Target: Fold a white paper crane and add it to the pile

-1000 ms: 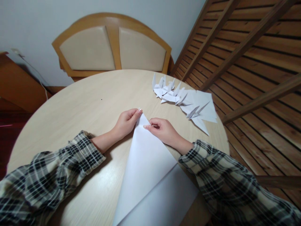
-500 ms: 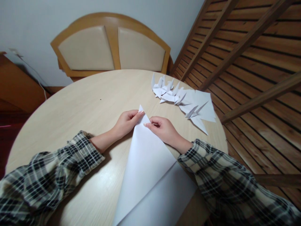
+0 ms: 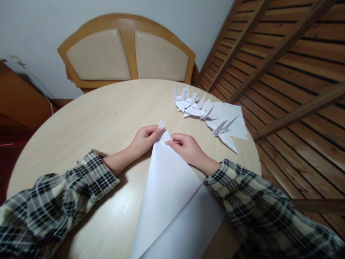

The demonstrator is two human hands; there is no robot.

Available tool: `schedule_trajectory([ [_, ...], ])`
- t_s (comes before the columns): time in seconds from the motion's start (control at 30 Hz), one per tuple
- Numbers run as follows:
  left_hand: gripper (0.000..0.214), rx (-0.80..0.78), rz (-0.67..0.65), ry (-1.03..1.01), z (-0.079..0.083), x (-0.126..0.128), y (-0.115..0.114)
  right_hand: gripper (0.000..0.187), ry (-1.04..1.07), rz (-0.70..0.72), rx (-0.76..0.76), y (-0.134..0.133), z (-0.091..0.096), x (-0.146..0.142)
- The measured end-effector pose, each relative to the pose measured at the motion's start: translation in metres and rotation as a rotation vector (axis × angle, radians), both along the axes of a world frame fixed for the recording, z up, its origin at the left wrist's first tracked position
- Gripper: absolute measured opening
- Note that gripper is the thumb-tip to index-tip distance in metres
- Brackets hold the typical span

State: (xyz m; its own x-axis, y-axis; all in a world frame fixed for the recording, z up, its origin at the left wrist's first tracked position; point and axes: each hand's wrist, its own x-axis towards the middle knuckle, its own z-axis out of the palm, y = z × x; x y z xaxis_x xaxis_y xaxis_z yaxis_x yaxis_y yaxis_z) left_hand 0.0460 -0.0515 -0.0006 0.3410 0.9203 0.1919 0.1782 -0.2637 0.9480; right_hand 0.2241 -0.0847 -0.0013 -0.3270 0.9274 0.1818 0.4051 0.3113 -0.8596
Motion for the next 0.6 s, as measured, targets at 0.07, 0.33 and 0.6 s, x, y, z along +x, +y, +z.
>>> schedule_trajectory([
  [0.07,0.040,-0.017,-0.008,-0.010,0.0001,0.0003,0.0000,0.034,-0.001,-0.002,-0.003,0.0001,-0.0007,0.0003],
  [0.33,0.034,-0.007,-0.021,0.000,-0.0025,-0.0003,0.0001,0.034,-0.008,-0.002,0.002,0.0015,-0.0032,0.0001],
  [0.6,0.033,0.010,-0.019,0.016,-0.0063,-0.0017,0.0026,0.034,-0.006,-0.005,0.008,0.0013,-0.0027,-0.0001],
])
